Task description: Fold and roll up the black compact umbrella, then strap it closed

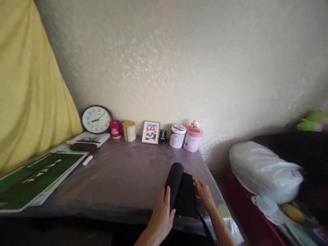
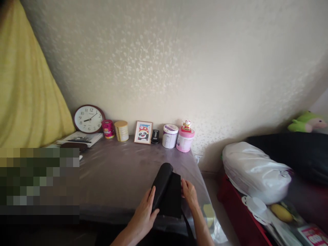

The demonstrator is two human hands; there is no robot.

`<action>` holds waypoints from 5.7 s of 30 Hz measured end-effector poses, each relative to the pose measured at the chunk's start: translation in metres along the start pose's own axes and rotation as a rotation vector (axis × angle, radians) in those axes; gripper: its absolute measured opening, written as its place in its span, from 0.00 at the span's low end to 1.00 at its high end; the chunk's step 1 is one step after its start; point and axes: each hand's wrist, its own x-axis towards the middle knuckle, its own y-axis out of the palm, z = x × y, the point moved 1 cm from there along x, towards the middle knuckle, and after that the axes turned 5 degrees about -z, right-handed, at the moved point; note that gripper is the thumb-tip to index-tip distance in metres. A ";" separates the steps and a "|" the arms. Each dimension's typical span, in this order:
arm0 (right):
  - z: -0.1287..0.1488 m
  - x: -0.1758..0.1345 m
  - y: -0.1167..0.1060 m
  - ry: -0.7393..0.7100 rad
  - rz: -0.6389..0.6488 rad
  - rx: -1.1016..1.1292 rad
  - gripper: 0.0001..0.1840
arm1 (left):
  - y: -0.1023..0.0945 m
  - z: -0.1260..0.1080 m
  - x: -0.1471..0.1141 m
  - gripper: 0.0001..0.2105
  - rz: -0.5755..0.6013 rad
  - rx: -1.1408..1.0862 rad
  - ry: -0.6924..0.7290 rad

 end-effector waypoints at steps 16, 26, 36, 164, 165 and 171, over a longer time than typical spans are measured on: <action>0.037 -0.025 0.018 -0.256 -0.111 -0.455 0.22 | -0.009 -0.004 -0.003 0.41 0.035 -0.043 -0.010; 0.055 -0.019 0.028 -0.294 -0.058 -0.333 0.16 | -0.004 -0.002 -0.001 0.41 -0.001 -0.062 -0.027; 0.076 -0.020 0.060 -0.324 -0.055 -0.284 0.19 | -0.011 -0.004 -0.003 0.41 0.030 -0.030 -0.045; 0.103 -0.032 0.087 -0.466 0.131 -0.375 0.11 | -0.025 -0.003 -0.021 0.37 -0.129 0.277 -0.039; 0.103 -0.032 0.087 -0.461 0.132 -0.377 0.11 | -0.027 -0.005 -0.021 0.38 -0.169 0.304 -0.006; 0.104 -0.033 0.086 -0.466 0.132 -0.360 0.11 | -0.022 -0.004 -0.016 0.33 -0.115 0.274 0.181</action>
